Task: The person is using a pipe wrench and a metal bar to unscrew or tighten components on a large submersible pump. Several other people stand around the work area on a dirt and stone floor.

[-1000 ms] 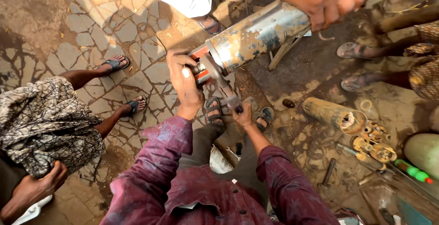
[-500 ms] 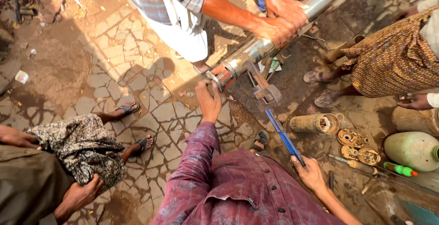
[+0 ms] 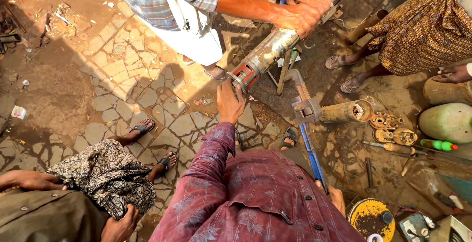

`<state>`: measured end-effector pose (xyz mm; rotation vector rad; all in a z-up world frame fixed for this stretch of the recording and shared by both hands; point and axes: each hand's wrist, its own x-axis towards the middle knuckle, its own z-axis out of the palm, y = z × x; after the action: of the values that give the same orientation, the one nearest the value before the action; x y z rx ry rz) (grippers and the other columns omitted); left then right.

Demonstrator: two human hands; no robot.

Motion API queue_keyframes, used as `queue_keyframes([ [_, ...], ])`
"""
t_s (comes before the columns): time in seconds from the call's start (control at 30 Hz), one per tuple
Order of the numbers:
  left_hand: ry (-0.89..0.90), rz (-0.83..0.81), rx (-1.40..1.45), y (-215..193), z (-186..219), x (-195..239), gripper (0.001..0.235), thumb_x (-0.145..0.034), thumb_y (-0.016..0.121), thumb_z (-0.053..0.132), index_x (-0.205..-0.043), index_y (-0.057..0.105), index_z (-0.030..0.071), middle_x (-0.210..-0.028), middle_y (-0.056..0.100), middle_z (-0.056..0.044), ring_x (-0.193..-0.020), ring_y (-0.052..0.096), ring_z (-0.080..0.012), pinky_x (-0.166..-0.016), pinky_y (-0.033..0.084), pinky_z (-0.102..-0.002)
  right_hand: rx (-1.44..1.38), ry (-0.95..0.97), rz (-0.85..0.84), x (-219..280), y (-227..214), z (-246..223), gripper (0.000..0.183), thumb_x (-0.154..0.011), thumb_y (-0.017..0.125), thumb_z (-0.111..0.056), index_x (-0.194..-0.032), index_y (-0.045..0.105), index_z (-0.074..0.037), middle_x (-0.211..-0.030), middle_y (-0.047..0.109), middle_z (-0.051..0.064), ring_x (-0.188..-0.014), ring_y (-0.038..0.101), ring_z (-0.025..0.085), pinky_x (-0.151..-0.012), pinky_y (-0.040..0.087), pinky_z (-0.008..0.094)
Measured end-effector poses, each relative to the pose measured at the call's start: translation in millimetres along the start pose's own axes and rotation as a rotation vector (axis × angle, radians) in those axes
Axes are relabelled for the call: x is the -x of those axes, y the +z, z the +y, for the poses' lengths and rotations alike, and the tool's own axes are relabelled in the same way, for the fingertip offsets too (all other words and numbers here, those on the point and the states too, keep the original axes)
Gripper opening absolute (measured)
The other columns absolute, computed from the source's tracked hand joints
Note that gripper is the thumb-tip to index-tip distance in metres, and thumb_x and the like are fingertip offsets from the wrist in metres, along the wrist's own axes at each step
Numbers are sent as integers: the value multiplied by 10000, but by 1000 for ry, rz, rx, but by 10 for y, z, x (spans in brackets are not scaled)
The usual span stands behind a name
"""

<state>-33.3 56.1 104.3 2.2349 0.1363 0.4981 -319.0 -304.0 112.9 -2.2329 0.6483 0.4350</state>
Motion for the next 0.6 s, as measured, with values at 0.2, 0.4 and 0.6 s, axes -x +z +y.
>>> queue_keyframes([
  [0.2,-309,61,86,483,-291,117,320,-1092,460,237,-1197,651,3,-873,653,-202,-824,595,-411,-754,421,-529,11,-8,-7,8,-185,-203,492,-922,629,-449,-946,721,34,-493,531,134,-458,453,183,-451,365,410],
  [0.4,-915,-14,1065,660,-567,152,465,-1107,530,416,-935,633,-4,-822,569,-77,-714,491,-177,-658,395,-366,78,-131,-52,-162,-521,-562,439,-922,644,-392,-979,717,37,-531,526,184,-462,441,241,-470,375,417],
  [0.6,-190,85,108,240,-81,345,323,-1148,489,326,-1095,575,20,-921,592,-110,-881,541,-216,-785,449,-362,118,-262,-98,-513,-826,-799,392,-906,663,-344,-1039,716,21,-550,493,222,-457,438,302,-474,381,425],
])
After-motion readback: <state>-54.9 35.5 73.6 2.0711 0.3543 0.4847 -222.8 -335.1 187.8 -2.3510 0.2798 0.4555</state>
